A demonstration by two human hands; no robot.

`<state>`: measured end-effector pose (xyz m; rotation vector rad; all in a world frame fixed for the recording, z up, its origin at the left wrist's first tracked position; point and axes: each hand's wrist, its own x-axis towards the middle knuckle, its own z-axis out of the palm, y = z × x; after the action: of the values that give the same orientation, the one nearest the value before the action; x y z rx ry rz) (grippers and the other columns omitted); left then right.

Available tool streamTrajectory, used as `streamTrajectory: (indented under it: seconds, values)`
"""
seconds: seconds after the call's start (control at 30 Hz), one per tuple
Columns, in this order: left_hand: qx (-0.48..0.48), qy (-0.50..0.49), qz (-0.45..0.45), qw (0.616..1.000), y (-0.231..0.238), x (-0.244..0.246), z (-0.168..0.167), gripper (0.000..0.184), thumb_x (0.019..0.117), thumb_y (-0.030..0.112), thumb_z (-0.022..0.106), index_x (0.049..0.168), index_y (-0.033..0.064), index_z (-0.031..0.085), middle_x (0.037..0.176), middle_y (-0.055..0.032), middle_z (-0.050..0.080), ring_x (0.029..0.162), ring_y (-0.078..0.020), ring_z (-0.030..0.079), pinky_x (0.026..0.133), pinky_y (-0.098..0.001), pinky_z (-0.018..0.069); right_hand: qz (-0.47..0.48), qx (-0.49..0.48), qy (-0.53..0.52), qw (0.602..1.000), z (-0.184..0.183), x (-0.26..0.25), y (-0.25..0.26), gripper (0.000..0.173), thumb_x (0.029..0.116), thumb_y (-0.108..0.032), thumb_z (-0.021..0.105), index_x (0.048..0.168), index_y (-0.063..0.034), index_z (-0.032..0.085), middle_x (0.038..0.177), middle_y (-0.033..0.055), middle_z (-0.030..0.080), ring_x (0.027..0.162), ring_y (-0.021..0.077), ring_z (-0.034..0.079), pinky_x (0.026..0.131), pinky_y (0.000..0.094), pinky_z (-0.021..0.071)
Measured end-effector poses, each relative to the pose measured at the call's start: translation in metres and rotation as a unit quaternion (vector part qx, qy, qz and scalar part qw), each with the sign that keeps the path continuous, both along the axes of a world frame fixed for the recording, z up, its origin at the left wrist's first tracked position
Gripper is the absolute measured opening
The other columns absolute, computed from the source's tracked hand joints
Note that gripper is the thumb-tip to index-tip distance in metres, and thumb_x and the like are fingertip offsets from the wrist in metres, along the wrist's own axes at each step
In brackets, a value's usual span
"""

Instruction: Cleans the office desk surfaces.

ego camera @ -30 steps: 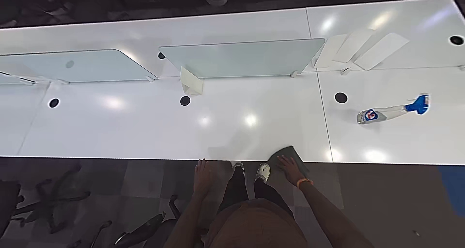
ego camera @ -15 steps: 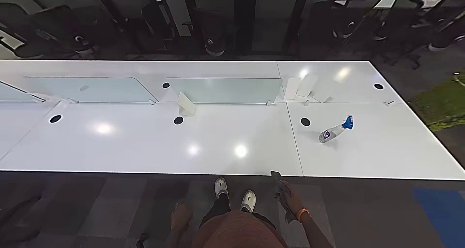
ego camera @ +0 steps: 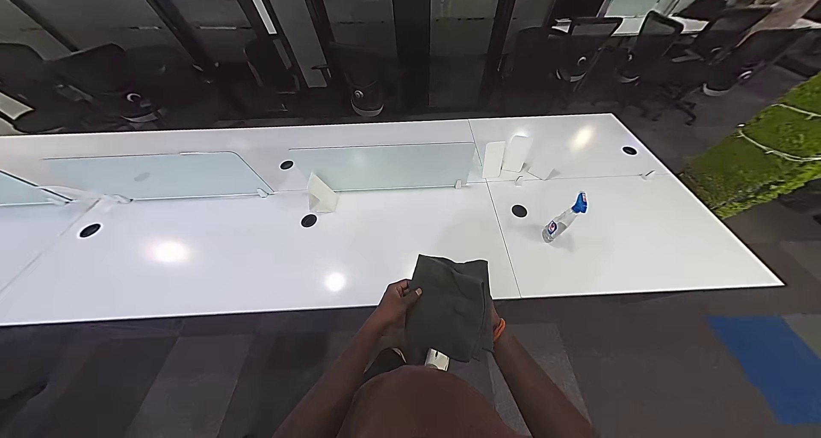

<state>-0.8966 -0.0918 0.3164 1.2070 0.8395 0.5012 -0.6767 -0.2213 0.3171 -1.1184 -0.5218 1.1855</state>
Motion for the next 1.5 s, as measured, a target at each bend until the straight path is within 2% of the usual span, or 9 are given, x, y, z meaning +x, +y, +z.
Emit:
streamTrajectory:
  seconds: [0.17,0.27,0.33,0.53,0.73,0.93,1.1,1.27,1.5]
  values:
    - [0.022,0.028,0.082,0.996,-0.009,-0.017,0.002,0.017,0.1011,0.012,0.062,0.108,-0.0024,0.066,0.085,-0.0109,0.073,0.074,-0.0178,0.072,0.071,-0.0349,0.0617,0.042,-0.02,0.166,0.985,0.002,-0.006,-0.004,0.09,0.101,-0.07,0.005,0.142,-0.0083,0.056,0.125,0.0128,0.072,0.116,0.0227,0.069,0.098,0.0466,0.0578]
    - [0.065,0.121,0.081,0.987,-0.014,-0.034,-0.006,0.023,0.101,0.017,0.062,0.117,0.0005,0.064,0.09,-0.0117,0.074,0.078,-0.0188,0.072,0.074,-0.0368,0.0613,0.025,-0.068,0.095,0.993,-0.01,-0.027,-0.019,0.049,0.1102,-0.039,0.033,0.141,-0.0047,0.05,0.121,0.0128,0.071,0.11,0.0213,0.07,0.095,0.0424,0.0594]
    - [0.108,0.223,0.046,0.968,-0.025,-0.047,-0.01,0.043,0.0986,0.025,0.064,0.135,0.0041,0.057,0.111,-0.0145,0.072,0.099,-0.0228,0.072,0.09,-0.0436,0.0588,-0.013,-0.087,0.03,0.996,-0.02,-0.049,-0.021,0.037,0.0997,-0.007,0.061,0.134,0.003,0.051,0.11,0.0185,0.072,0.097,0.0249,0.074,0.086,0.0422,0.0632]
    - [0.254,0.322,0.065,0.91,-0.091,-0.065,-0.002,0.087,0.0843,0.057,0.07,0.149,0.0028,0.046,0.151,-0.0195,0.049,0.141,-0.0376,0.044,0.114,-0.0588,0.0373,0.054,-0.052,-0.311,0.947,-0.024,-0.115,-0.028,0.045,0.0973,-0.007,0.058,0.139,0.0083,0.051,0.13,0.0205,0.065,0.122,0.0174,0.063,0.108,0.0315,0.0495]
    - [0.14,0.26,0.035,0.955,-0.12,-0.074,0.016,0.059,0.094,0.055,0.061,0.125,0.0048,0.066,0.108,-0.0115,0.073,0.1,-0.0207,0.07,0.092,-0.0434,0.0564,0.213,-0.045,-0.447,0.868,-0.025,-0.152,-0.044,0.047,0.0976,-0.014,0.056,0.142,0.0015,0.05,0.125,0.0161,0.068,0.118,0.0206,0.066,0.106,0.0388,0.0519]
    - [0.129,0.271,-0.005,0.954,-0.117,-0.081,0.016,0.046,0.1022,0.048,0.052,0.088,0.0068,0.068,0.072,-0.0061,0.06,0.066,-0.02,0.059,0.067,-0.0423,0.0505,0.209,0.008,-0.433,0.877,-0.022,-0.147,-0.053,0.069,0.0934,0.002,0.053,0.158,0.004,0.028,0.15,0.0206,0.052,0.138,0.0237,0.053,0.118,0.0391,0.0416]
    - [0.122,0.26,-0.012,0.958,-0.113,-0.068,0.014,0.042,0.101,0.044,0.056,0.085,0.0062,0.064,0.071,-0.0058,0.056,0.065,-0.0199,0.056,0.065,-0.0415,0.0482,0.216,-0.007,-0.432,0.876,-0.027,-0.133,-0.051,0.07,0.092,-0.001,0.058,0.157,0.0029,0.031,0.145,0.0199,0.057,0.133,0.0226,0.058,0.115,0.0391,0.0448]
    - [0.126,0.335,-0.078,0.93,-0.101,-0.036,0.019,0.042,0.101,0.042,0.057,0.088,0.0026,0.065,0.078,-0.0114,0.06,0.073,-0.0259,0.06,0.072,-0.0469,0.0499,0.283,-0.011,-0.293,0.913,-0.028,-0.092,-0.035,0.049,0.0871,-0.012,0.064,0.134,0.0004,0.059,0.125,0.0136,0.067,0.114,0.0162,0.065,0.1,0.0349,0.0537]
    - [0.173,0.396,-0.18,0.884,-0.086,0.056,0.023,0.032,0.0997,0.028,0.057,0.104,-0.0007,0.07,0.099,-0.0204,0.071,0.099,-0.0363,0.068,0.09,-0.0566,0.052,0.279,-0.121,-0.211,0.929,-0.014,-0.001,-0.007,0.034,0.1015,-0.036,0.06,0.105,-0.0031,0.069,0.088,0.0065,0.069,0.079,0.0127,0.066,0.077,0.0344,0.0557]
